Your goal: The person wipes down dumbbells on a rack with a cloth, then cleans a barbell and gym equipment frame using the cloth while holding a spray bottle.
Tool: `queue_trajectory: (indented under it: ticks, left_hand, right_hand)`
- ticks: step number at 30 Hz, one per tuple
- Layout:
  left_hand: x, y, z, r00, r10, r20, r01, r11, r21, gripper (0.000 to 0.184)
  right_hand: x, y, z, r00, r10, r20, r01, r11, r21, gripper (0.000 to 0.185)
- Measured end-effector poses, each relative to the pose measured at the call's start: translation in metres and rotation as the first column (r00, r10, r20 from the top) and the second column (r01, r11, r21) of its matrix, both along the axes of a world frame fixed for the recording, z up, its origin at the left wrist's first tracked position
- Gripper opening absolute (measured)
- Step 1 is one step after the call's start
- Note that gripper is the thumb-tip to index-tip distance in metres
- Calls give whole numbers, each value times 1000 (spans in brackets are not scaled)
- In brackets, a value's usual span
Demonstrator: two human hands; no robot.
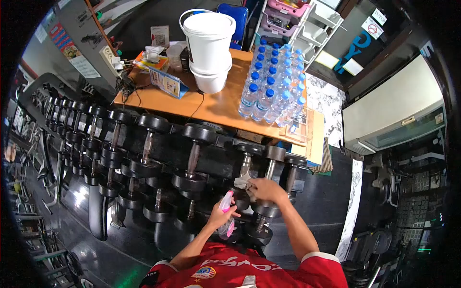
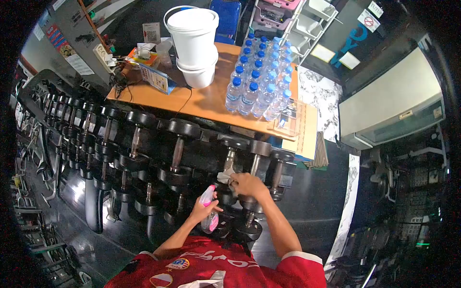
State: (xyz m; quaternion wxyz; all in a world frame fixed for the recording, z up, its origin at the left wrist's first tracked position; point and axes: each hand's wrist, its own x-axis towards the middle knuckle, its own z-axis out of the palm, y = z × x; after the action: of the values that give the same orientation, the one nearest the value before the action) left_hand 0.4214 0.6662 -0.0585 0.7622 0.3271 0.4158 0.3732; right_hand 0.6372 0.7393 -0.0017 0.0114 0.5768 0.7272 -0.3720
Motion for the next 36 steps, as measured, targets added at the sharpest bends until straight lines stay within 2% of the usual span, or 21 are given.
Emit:
queue_trajectory:
  ticks: [1,4,6,7,9,10,11,13,15,16,17,19,20,22,23,25,27,29,30,32,36]
  left_hand:
    - [-1,0,3,1000,0,-2,0,1000,-3,38]
    - [-6,-6,-1,993,-73,-94,70,997,-31,41]
    - [-8,-16,-24,918,-53,-392,201,916,348,44]
    - [-6,-17,-17,918,-53,-392,201,916,346,44]
    - [2,-18,9,981,0,-195,43,976,213,44]
    - [8,-20,9,973,97,-208,-25,946,323,43]
    - [12,-21,11,972,100,-212,-27,946,323,43]
    - [16,-23,12,966,198,-168,-158,962,223,46]
    - [13,-25,1,970,133,-203,-92,975,200,52]
    - [13,-24,-1,982,184,-41,-180,980,82,54]
    - [14,-25,-4,961,250,114,-246,968,-53,56]
    - [12,-24,-14,970,218,104,-207,972,-110,58]
    - [12,-23,-14,965,235,118,-225,970,-97,57]
    - [9,-22,-15,963,227,142,-217,973,-83,53]
    - [8,-20,-15,964,229,139,-219,972,-79,53]
    - [5,-17,-13,975,183,123,-175,982,-70,46]
    - [4,-16,-10,981,165,97,-157,984,-90,43]
    - [6,-13,-4,986,151,72,-143,984,-105,40]
    - [7,-13,-1,986,154,62,-148,985,-92,37]
    - [6,-12,1,987,154,48,-150,986,-72,35]
    - [6,-13,-2,989,149,5,-149,988,-48,35]
  right_hand:
    - [-2,7,8,997,5,79,-9,999,44,27]
    - [-34,23,25,990,-21,140,2,991,135,28]
    - [-60,28,0,992,8,129,-56,929,365,28]
    - [-72,30,-14,974,94,205,-151,947,284,29]
    - [-94,39,-31,922,201,330,-254,959,125,30]
    - [-93,43,-34,923,202,328,-254,959,126,30]
    - [-91,49,-37,929,212,303,-247,966,80,31]
    - [-87,49,-30,935,221,276,-238,971,30,32]
    - [-69,43,-12,983,133,126,-134,991,-1,35]
    - [-58,37,-16,993,109,38,-109,994,-3,39]
    - [-45,28,-19,993,109,41,-109,994,-2,39]
    - [-22,17,-14,986,86,-143,-84,996,20,44]
    - [-12,11,-11,986,85,-143,-83,996,20,44]
    - [1,5,-1,997,-36,65,41,996,-79,42]
    - [1,5,2,998,-34,61,38,996,-76,42]
    - [2,3,7,885,26,464,-15,999,-28,42]
    - [-5,6,-15,883,-109,457,46,988,146,39]
    - [-6,10,-45,933,5,361,-67,985,159,39]
    - [-6,12,-42,934,1,358,-63,985,161,39]
    - [-4,20,-36,952,158,262,-143,987,-74,37]
    - [-15,24,11,925,240,295,-196,966,-171,35]
